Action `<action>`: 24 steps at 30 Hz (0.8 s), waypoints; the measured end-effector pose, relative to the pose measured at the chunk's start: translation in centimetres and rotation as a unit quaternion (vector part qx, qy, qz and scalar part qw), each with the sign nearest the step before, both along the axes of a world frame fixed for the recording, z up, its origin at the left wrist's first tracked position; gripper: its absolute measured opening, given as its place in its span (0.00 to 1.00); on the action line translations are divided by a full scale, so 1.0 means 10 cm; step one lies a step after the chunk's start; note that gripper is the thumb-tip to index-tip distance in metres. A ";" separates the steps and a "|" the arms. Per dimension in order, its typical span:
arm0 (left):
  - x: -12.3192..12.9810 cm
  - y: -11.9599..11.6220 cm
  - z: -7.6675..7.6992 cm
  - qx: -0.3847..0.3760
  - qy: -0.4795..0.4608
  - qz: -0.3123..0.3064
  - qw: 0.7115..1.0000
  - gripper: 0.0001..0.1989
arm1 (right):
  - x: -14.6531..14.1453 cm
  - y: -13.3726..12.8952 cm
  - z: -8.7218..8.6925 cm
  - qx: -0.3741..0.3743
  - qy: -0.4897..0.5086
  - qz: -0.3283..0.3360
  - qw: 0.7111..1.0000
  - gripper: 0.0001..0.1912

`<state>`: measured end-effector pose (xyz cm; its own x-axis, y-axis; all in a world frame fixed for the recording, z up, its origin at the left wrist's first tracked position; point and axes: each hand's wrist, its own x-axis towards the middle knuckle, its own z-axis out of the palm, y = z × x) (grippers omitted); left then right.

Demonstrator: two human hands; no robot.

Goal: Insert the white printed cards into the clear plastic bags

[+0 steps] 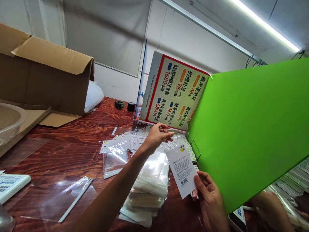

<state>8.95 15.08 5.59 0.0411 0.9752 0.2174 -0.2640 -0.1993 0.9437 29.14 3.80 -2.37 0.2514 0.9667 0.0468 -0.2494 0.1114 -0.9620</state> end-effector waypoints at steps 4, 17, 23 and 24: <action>-0.01 0.00 0.00 0.000 0.013 -0.017 1.000 0.14 | 0.01 0.01 0.00 -0.001 0.000 0.001 1.000 0.29; 0.11 0.05 -0.17 0.038 0.083 -0.133 0.987 0.12 | -0.10 0.04 -0.03 0.031 0.019 -0.025 0.999 0.33; 0.16 0.01 -0.18 0.052 0.106 -0.215 0.969 0.14 | -0.16 0.00 -0.04 0.097 -0.092 -0.032 0.990 0.34; 0.16 0.00 -0.18 0.054 0.111 -0.225 0.966 0.15 | -0.16 0.00 -0.05 0.099 -0.108 -0.045 0.988 0.36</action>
<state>10.57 15.09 3.82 0.5136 0.8194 0.2545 -0.1409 -0.2121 0.9670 27.57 3.79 -2.82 0.2991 0.9079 0.2939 -0.0212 0.3142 -0.9491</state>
